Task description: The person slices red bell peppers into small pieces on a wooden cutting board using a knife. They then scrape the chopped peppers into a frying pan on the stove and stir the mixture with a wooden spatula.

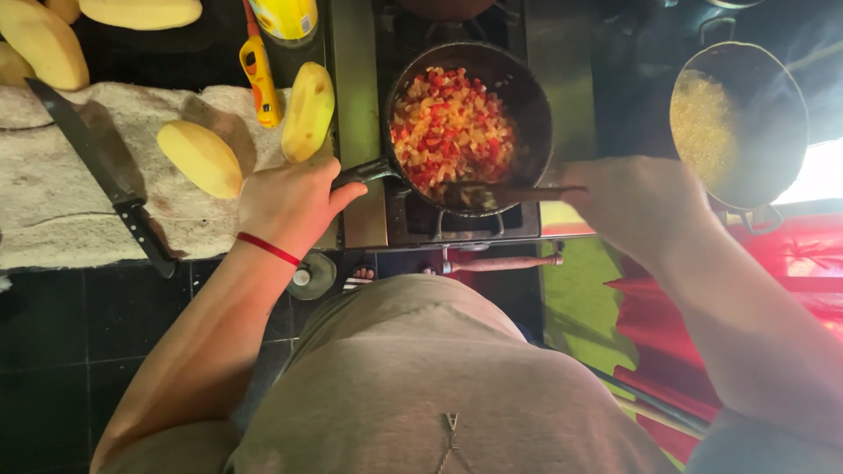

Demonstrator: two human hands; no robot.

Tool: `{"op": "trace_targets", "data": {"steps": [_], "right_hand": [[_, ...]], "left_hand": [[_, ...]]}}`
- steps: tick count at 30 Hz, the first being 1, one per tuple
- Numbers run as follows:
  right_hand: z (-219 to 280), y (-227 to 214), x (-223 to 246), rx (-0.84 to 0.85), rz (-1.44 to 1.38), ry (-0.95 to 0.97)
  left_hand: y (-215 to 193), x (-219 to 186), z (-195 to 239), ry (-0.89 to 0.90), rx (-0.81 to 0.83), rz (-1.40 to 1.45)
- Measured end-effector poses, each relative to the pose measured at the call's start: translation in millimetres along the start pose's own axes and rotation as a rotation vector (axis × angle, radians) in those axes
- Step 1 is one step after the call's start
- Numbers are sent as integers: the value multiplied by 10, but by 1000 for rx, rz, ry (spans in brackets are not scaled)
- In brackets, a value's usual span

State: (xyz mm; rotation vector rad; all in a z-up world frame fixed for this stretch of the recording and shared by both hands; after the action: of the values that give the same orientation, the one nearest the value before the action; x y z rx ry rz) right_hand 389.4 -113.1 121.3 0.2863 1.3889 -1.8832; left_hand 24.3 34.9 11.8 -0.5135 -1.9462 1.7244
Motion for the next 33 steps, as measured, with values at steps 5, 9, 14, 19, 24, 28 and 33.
{"op": "trace_targets", "data": {"steps": [5, 9, 14, 19, 24, 28, 33], "right_hand": [[-134, -295, -252, 494, -302, 490], [-171, -87, -203, 252, -241, 501], [-386, 27, 112, -692, -504, 319], [-198, 52, 166, -600, -484, 291], [278, 33, 70, -486, -494, 381], [491, 499, 132, -343, -524, 542], [627, 679, 205, -303, -579, 637]], "left_hand": [[52, 22, -37, 13, 23, 4], [58, 39, -56, 16, 6, 12], [-103, 74, 21, 50, -167, 132], [-189, 118, 82, 33, -95, 168], [-361, 55, 23, 1, -87, 146], [-26, -386, -391, -8, -82, 360], [-337, -107, -55, -9, -101, 232]]}}
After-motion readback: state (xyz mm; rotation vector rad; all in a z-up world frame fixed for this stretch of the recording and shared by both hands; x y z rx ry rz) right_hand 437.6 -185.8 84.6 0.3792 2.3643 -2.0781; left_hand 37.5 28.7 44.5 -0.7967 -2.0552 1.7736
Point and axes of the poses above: each hand's wrist, its own z-axis away from the middle knuckle, its own y-axis out of the palm, x = y × z, the point moved 4 cm from there along -z, towards the middle knuckle, and after that the axes turned 3 degrees about -z, right-handed, at the moved point
